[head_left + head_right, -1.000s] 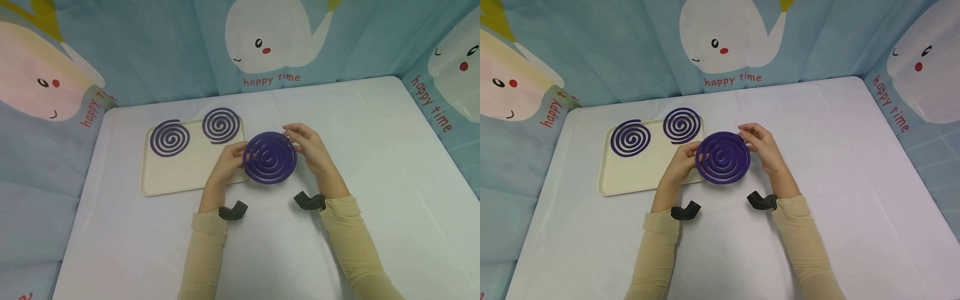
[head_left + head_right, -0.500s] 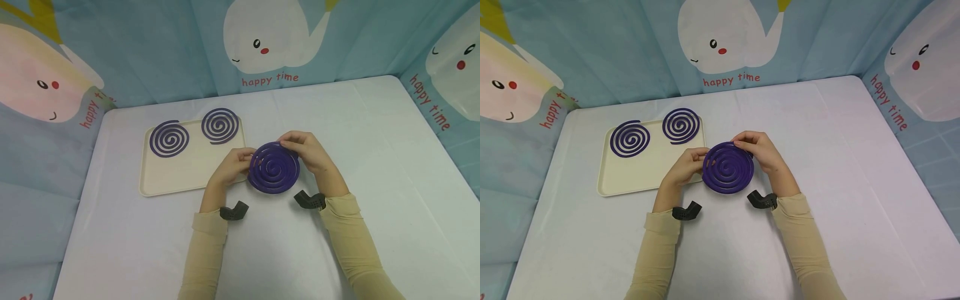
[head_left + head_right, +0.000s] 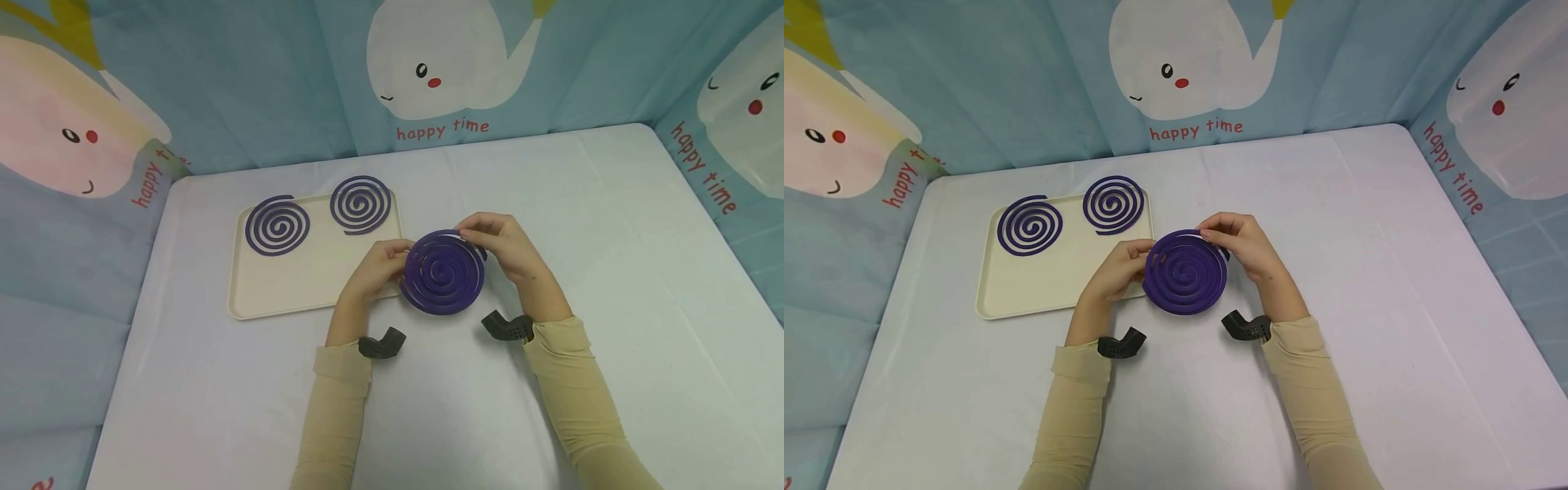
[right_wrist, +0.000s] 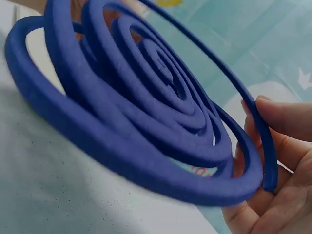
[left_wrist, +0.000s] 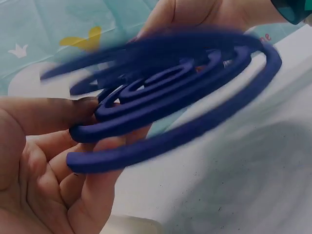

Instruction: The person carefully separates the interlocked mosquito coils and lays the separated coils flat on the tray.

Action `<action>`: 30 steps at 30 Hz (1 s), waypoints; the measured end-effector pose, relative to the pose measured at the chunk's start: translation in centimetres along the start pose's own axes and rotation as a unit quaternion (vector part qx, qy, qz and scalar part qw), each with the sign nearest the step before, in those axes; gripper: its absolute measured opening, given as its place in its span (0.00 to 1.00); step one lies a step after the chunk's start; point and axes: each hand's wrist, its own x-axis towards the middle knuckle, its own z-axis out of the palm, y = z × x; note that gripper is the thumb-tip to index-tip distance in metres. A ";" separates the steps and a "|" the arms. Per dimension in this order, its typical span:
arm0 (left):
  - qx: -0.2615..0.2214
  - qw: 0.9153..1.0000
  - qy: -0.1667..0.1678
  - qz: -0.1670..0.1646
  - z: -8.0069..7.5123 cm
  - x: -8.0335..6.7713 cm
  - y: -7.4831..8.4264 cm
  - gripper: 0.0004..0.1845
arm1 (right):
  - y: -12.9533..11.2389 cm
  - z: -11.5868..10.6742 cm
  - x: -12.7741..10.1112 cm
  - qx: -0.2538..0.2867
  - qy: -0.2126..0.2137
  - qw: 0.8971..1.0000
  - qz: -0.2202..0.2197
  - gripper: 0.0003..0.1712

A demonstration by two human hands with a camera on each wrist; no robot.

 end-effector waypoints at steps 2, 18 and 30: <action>-0.009 1.000 0.006 -0.001 0.2 0.1 0.0 0.13 | -0.1 0.1 0.0 -0.003 0.002 1.000 -0.002 0.13; -0.141 0.990 0.005 -0.011 0.7 0.2 -0.7 0.11 | -0.2 0.6 0.3 0.186 0.165 0.966 0.072 0.14; -0.231 0.971 -0.002 0.064 1.4 0.4 -0.7 0.32 | -0.1 0.8 0.4 0.315 0.173 0.930 0.071 0.14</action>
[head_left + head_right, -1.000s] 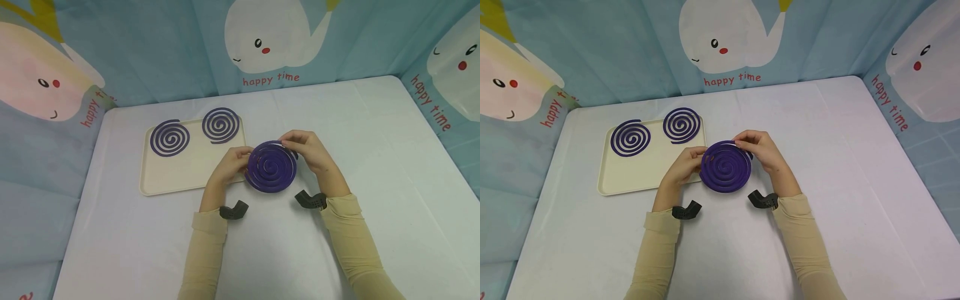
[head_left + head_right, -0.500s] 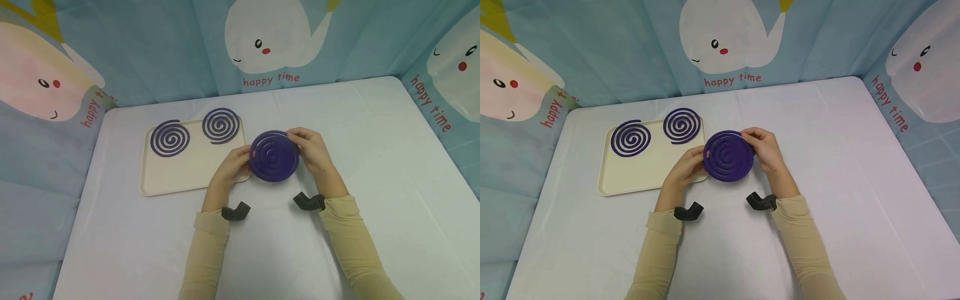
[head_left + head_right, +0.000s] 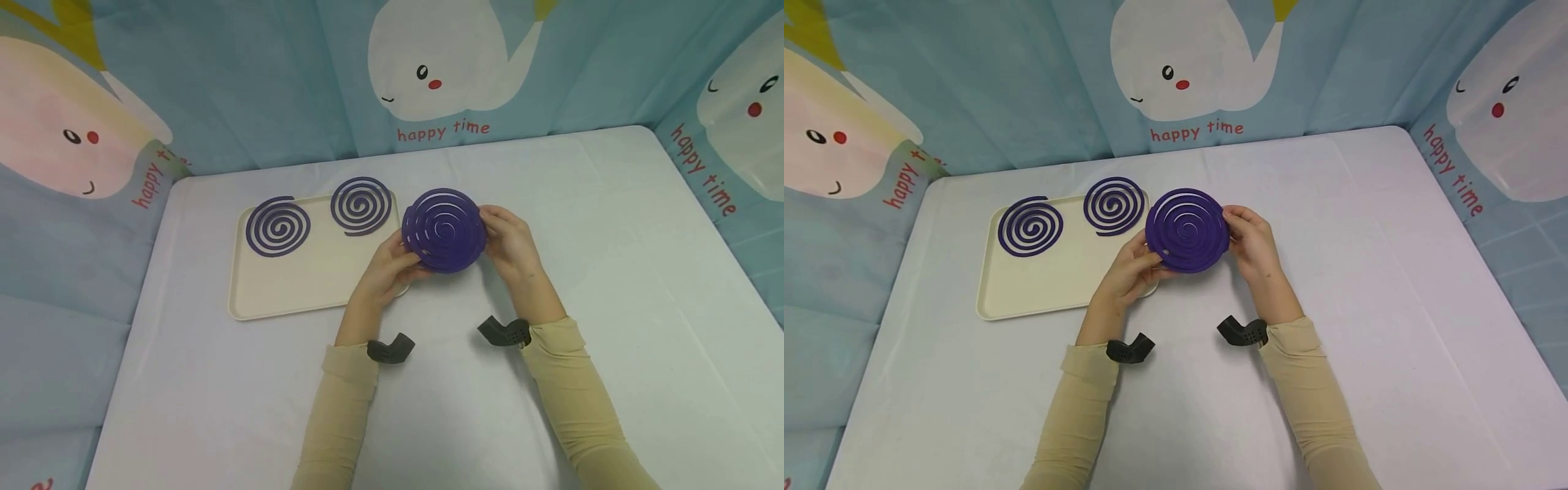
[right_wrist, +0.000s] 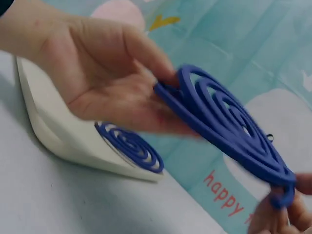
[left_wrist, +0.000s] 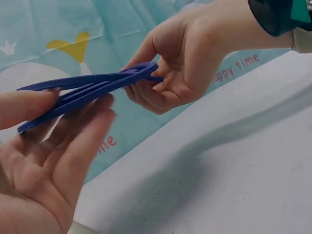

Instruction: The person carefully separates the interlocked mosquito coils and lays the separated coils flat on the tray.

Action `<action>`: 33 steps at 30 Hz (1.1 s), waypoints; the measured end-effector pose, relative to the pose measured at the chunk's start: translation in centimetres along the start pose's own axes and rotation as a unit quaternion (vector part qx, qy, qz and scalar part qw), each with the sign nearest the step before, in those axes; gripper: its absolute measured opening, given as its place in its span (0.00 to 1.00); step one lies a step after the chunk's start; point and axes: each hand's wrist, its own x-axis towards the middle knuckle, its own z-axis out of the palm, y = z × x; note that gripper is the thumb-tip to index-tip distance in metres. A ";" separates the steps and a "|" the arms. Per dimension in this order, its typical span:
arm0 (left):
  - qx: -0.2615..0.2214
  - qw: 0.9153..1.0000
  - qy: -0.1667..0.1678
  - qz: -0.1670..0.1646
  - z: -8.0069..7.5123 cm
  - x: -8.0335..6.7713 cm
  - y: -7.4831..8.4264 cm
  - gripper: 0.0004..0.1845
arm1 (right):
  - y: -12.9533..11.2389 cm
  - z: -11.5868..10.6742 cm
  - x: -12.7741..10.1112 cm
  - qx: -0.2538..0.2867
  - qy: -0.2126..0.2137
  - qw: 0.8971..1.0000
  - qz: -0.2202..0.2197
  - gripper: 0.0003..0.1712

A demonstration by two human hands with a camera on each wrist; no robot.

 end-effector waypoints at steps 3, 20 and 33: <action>0.013 0.999 0.029 0.013 -0.1 -0.1 0.3 0.29 | 0.1 0.0 0.0 -0.072 -0.022 0.997 -0.020 0.10; 0.132 0.990 -0.011 -0.037 -0.6 -0.4 1.0 0.10 | 0.1 -0.5 -0.1 -0.374 -0.180 0.907 -0.069 0.07; 0.132 0.984 0.089 -0.086 -0.6 0.0 0.9 0.10 | -0.2 -0.7 -0.1 -0.394 -0.193 0.889 -0.130 0.07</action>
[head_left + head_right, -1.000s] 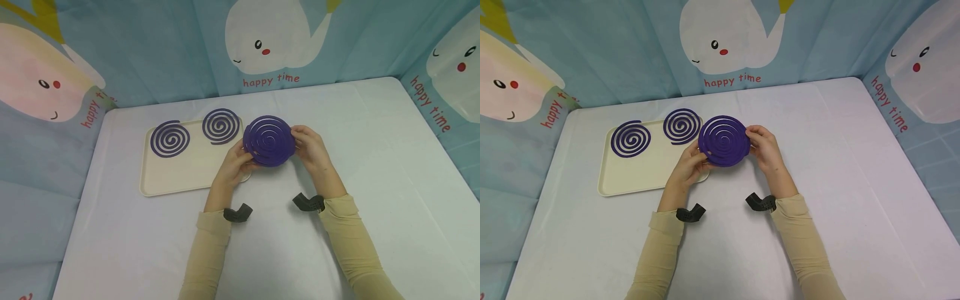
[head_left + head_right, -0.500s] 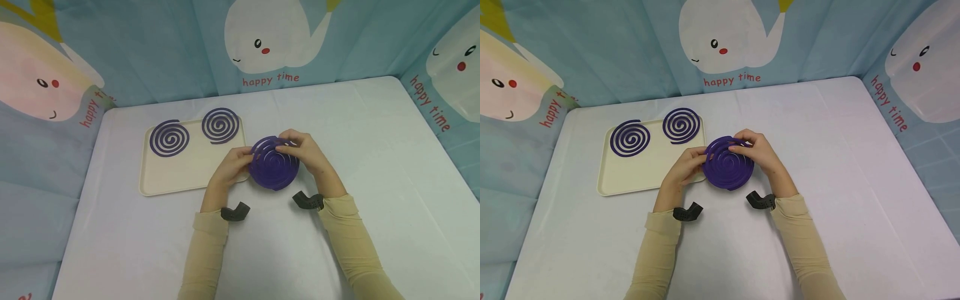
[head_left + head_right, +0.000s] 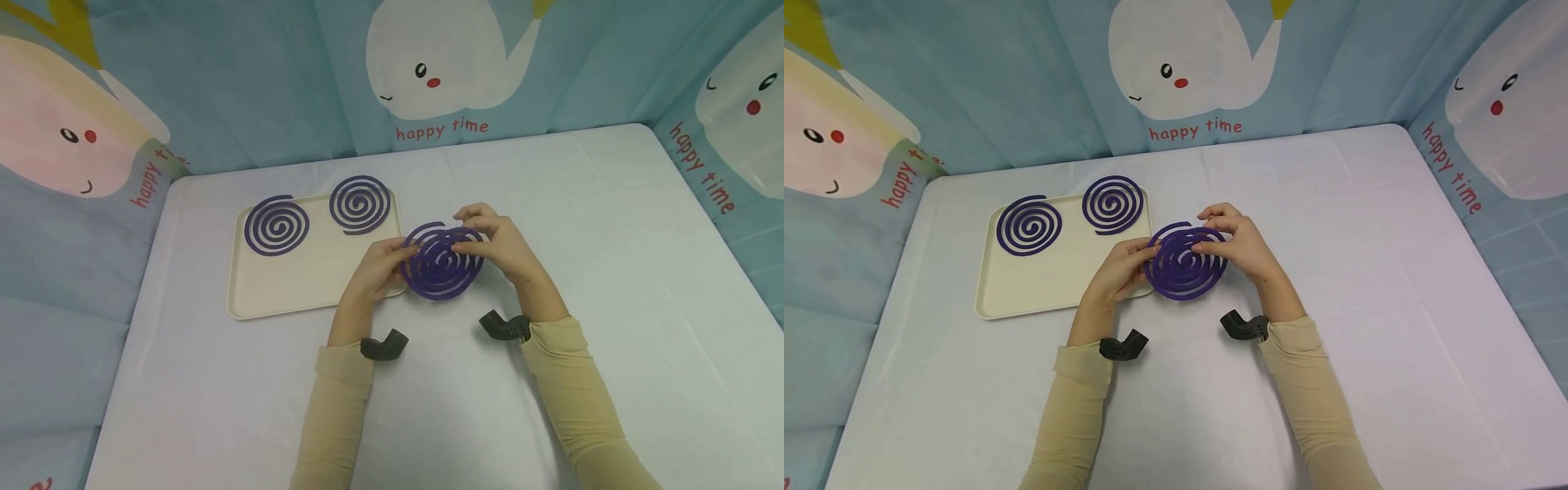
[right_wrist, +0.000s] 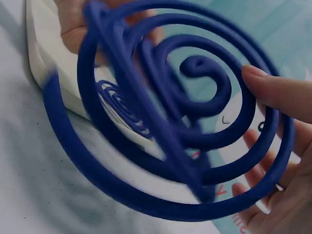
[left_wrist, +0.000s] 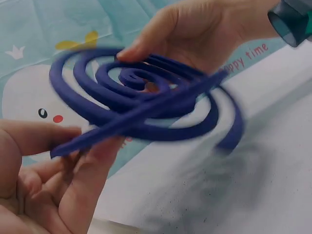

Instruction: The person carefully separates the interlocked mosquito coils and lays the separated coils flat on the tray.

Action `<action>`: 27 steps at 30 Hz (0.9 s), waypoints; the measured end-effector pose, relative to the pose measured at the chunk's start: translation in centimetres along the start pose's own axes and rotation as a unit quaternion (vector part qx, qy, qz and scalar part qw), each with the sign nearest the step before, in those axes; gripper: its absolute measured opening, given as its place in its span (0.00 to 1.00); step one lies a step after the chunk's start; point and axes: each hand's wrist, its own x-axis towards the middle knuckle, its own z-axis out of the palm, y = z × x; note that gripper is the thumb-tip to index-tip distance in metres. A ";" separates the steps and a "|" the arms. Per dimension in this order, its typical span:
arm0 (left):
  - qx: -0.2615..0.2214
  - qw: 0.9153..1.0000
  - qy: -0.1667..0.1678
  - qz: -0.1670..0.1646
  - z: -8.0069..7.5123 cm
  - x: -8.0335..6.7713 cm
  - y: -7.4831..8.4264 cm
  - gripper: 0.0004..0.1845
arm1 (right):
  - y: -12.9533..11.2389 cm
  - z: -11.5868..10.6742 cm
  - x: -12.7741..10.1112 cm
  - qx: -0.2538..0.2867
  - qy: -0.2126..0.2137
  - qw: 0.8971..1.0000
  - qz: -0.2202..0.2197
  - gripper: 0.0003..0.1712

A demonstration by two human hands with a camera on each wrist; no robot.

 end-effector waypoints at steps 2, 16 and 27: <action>-0.002 1.000 0.030 -0.003 0.0 0.1 0.0 0.11 | 0.0 0.0 0.0 0.005 -0.005 1.000 -0.019 0.06; 0.037 0.998 0.040 0.010 0.2 0.2 0.1 0.14 | -0.6 0.3 -0.1 0.017 0.012 1.000 0.019 0.08; 0.041 0.998 0.039 0.015 0.7 -0.1 0.6 0.21 | -0.1 0.8 0.3 0.042 0.161 0.984 0.066 0.07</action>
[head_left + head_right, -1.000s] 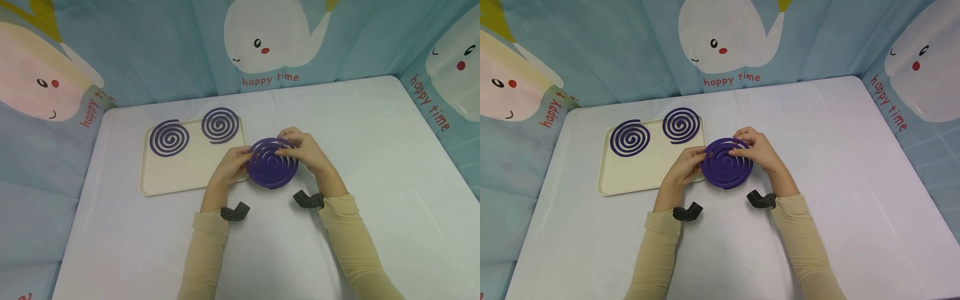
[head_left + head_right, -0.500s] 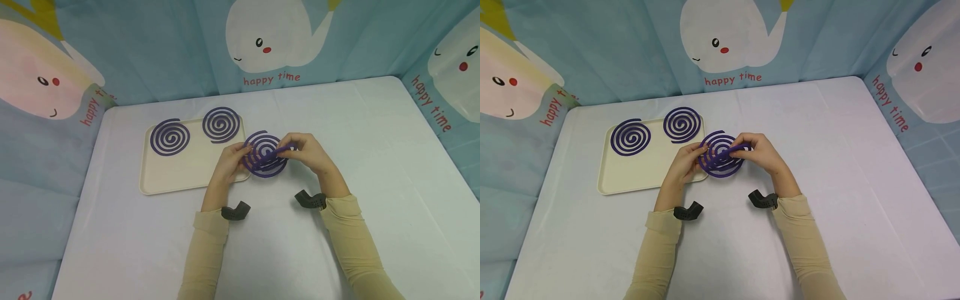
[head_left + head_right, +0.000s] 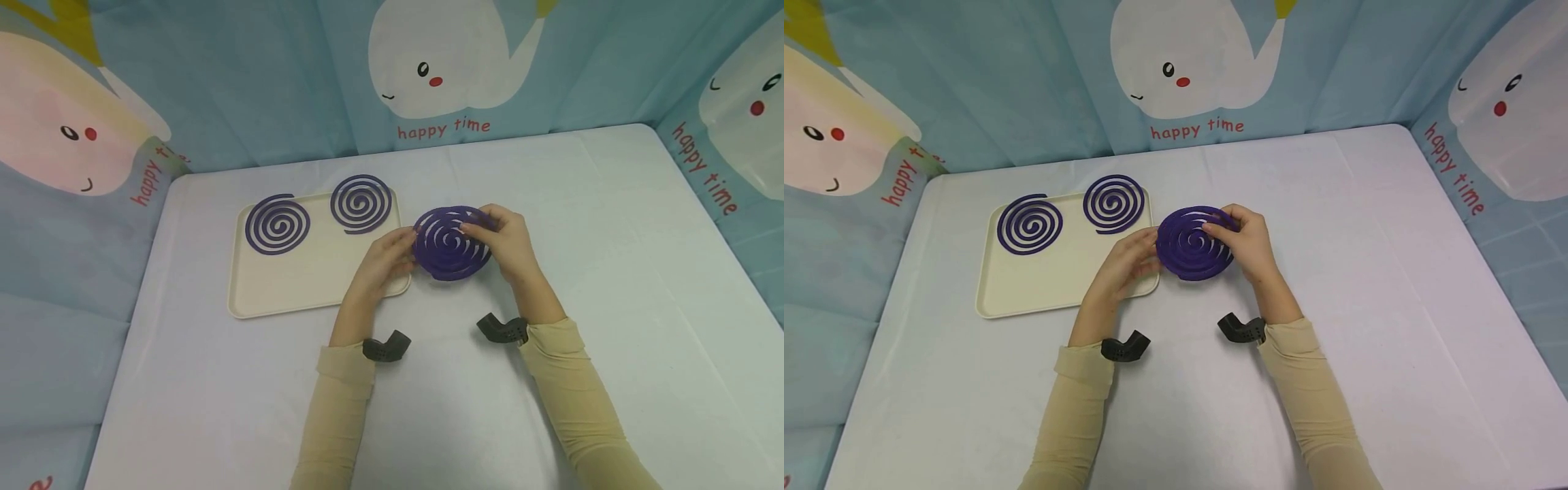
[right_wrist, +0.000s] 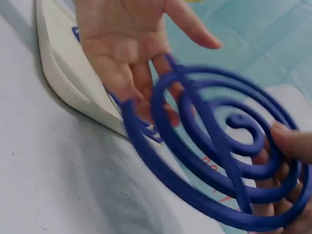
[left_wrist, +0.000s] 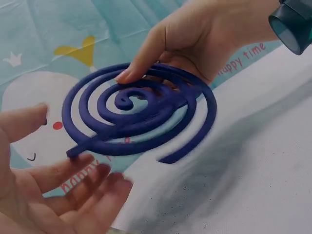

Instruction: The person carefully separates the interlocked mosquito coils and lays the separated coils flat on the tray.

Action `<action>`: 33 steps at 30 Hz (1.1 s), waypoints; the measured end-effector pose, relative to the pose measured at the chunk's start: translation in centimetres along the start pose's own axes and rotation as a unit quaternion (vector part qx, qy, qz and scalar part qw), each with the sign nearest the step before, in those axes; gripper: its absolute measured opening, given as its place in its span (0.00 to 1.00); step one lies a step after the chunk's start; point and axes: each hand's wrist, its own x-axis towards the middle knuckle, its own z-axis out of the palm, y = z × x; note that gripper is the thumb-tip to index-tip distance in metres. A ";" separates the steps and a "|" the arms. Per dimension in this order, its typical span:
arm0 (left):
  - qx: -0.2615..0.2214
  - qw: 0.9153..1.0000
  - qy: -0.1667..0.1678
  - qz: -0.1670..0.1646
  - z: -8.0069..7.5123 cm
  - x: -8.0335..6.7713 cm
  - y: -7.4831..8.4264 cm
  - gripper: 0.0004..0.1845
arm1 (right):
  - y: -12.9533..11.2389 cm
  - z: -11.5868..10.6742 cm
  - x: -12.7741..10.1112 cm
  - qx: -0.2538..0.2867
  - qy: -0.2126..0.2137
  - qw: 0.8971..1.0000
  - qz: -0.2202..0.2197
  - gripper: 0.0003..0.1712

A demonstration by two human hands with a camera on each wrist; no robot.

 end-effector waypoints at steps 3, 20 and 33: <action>0.052 0.999 0.002 0.012 0.2 0.1 -0.3 0.23 | 0.1 0.1 0.0 0.019 0.039 0.999 0.000 0.07; 0.038 0.998 0.039 0.026 0.8 0.2 -0.6 0.31 | -0.2 0.5 -0.1 0.105 0.072 0.992 -0.019 0.09; 0.012 0.998 -0.015 0.056 0.4 0.4 -0.9 0.22 | -0.5 0.2 0.0 0.146 0.051 0.988 0.028 0.09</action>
